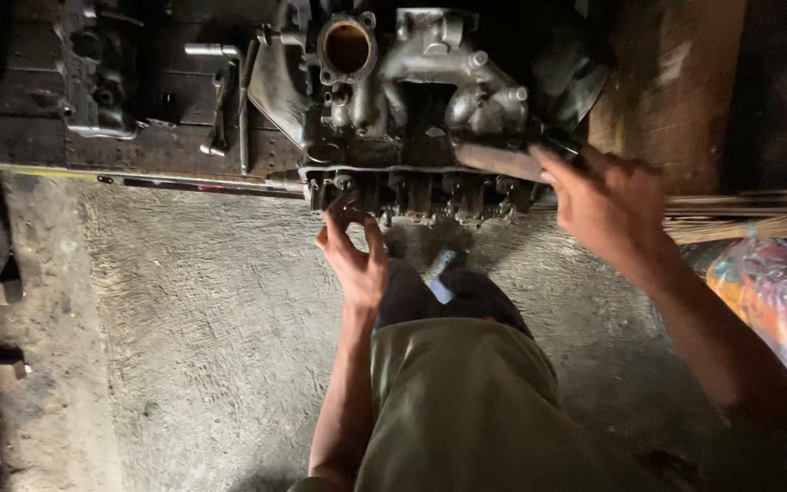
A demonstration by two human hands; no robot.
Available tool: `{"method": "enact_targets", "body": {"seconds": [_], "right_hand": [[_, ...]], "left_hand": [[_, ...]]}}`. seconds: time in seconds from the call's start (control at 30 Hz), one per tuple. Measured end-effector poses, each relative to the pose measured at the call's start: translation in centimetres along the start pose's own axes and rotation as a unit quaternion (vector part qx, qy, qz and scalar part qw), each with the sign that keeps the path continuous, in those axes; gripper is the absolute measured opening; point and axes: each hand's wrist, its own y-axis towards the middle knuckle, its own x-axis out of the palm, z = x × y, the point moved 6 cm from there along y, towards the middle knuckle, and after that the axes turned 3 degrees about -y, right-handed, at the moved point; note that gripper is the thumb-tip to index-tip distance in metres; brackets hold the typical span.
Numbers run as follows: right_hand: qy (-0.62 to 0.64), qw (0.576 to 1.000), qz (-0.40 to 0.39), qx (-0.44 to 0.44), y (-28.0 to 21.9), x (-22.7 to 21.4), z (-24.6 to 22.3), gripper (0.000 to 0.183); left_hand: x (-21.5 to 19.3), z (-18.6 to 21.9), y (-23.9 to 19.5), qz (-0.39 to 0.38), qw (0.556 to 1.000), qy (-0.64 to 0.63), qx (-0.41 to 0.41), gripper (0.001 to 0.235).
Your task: The person uses a wrench to loosen and remove bolts from a car engine block. They then remove the valve cover and use a hammer to tap the engine block, likely to loosen internal components.
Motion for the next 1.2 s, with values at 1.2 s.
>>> {"method": "enact_targets", "body": {"seconds": [1.2], "right_hand": [[0.079, 0.996, -0.018, 0.029, -0.7, -1.1, 0.4, 0.035]], "left_hand": [[0.1, 0.5, -0.9, -0.007, 0.998, 0.055, -0.017, 0.040]]}}
